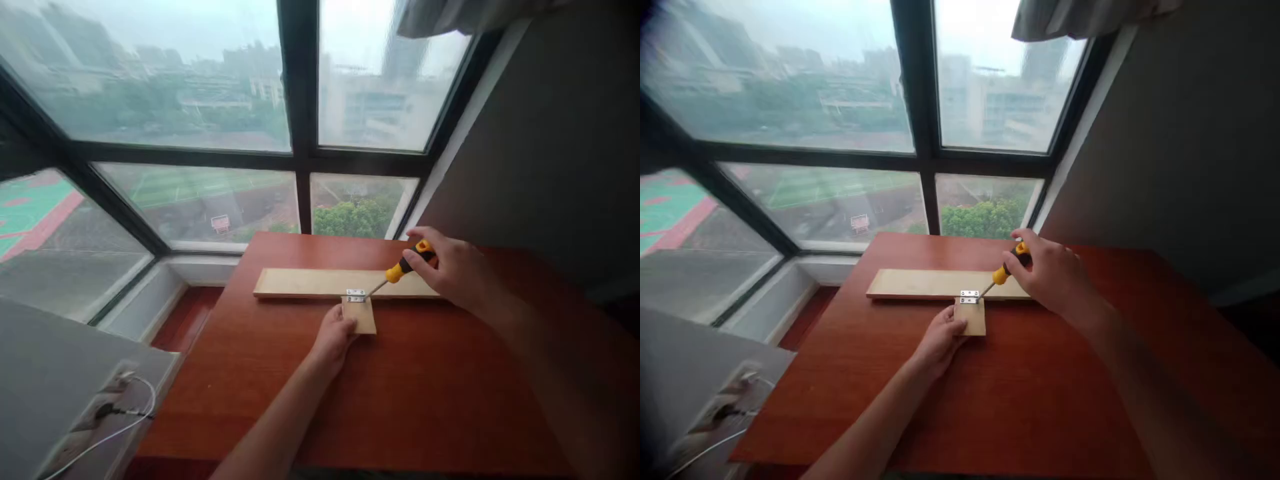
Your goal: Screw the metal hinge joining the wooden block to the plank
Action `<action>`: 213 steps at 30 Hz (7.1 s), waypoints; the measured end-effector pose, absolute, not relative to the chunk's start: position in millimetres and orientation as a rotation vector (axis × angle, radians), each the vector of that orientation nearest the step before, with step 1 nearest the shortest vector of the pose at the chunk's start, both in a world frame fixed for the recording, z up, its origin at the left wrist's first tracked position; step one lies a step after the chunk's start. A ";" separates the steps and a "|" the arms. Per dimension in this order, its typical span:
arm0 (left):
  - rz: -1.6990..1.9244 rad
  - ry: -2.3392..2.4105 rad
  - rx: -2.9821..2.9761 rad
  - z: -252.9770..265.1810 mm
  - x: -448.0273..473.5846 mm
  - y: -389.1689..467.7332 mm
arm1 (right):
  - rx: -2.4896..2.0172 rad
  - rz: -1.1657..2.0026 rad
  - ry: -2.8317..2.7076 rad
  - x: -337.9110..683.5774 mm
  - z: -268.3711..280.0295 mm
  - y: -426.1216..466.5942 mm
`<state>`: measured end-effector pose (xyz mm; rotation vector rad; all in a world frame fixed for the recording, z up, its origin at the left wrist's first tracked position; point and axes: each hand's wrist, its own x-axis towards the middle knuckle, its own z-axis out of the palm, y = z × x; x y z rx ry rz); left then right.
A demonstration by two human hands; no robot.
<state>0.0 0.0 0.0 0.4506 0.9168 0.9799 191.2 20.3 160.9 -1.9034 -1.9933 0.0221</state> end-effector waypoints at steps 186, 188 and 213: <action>0.999 0.885 0.449 -3.0 1.1 -3.0 | -1.889 -0.279 -2.041 185.3 149.5 20.6; 0.997 0.887 0.446 -2.7 1.1 -2.9 | -1.811 -0.111 -2.052 186.3 152.0 20.2; 1.004 0.881 0.410 -0.2 1.1 -2.9 | -1.592 0.345 -2.034 203.0 155.1 15.9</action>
